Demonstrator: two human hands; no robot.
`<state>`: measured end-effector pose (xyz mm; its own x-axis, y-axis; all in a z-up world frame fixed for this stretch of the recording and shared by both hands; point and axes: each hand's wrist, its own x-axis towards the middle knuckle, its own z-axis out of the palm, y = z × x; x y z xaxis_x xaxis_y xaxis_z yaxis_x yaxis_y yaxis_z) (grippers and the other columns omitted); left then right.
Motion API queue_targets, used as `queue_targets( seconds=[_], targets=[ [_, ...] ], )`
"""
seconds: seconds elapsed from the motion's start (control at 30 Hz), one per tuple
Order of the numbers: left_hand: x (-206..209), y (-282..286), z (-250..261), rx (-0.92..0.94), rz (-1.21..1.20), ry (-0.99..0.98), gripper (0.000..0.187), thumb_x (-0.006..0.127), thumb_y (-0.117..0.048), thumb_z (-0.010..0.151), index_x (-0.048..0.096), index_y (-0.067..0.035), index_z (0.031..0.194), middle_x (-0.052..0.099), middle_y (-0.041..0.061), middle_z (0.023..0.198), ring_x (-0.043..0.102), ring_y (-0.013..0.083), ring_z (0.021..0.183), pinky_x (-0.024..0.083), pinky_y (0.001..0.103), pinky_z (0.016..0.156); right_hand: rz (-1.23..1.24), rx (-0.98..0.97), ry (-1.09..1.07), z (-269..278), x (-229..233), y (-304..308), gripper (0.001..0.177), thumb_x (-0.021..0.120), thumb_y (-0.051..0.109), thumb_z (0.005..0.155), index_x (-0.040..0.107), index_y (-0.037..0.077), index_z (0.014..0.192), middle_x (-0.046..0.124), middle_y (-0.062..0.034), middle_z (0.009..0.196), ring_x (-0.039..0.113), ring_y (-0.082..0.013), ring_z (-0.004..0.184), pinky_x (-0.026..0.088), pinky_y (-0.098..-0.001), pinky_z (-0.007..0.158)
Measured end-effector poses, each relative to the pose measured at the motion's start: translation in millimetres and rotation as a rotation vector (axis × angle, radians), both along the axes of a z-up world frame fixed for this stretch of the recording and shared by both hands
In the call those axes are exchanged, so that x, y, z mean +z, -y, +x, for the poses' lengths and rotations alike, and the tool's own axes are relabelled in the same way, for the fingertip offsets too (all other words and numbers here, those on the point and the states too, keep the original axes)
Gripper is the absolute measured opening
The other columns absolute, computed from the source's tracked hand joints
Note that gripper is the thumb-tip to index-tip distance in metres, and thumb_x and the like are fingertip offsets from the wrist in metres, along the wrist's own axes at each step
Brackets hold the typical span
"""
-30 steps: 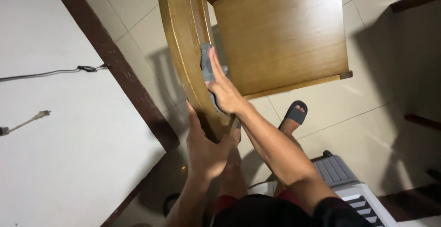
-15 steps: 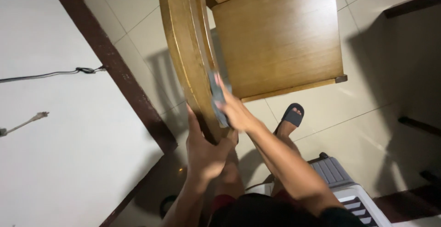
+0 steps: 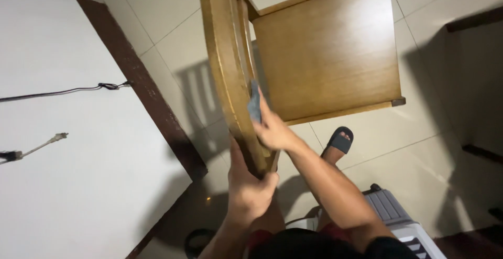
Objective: Cleaning a wooden chair by removing the cushion, spraying with cleaner, and wiping down all surfaces.
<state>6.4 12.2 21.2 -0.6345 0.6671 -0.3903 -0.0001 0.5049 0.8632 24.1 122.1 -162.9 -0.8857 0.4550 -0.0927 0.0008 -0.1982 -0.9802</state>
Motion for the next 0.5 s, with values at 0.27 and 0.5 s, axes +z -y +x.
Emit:
queue_targets(
  seconds=[0.27, 0.5],
  targets=[
    [-1.1, 0.1, 2.4, -0.041, -0.065, -0.182, 0.104, 0.067, 0.000, 0.074, 0.010, -0.002, 0.162, 0.058, 0.018, 0.139, 0.064, 0.0256, 0.123, 0.055, 0.037, 0.098, 0.039, -0.120, 0.194, -113.0, -25.1, -80.3, 0.083, 0.054, 0.038, 0.101, 0.009, 0.004, 0.163, 0.036, -0.0221, 0.163, 0.037, -0.0313, 0.151, 0.030, -0.0364, 0.122],
    [-12.1, 4.1, 5.5, 0.019, 0.211, 0.115, 0.106, 0.053, 0.017, 0.078, -0.004, -0.001, 0.165, 0.038, 0.023, 0.157, 0.050, 0.0296, 0.140, 0.047, 0.039, 0.111, 0.027, -0.203, 0.384, -169.3, 20.2, -147.5, 0.085, 0.052, 0.053, 0.100, 0.022, -0.002, 0.157, 0.040, -0.0246, 0.158, 0.040, -0.0339, 0.146, 0.033, -0.0386, 0.119]
  ],
)
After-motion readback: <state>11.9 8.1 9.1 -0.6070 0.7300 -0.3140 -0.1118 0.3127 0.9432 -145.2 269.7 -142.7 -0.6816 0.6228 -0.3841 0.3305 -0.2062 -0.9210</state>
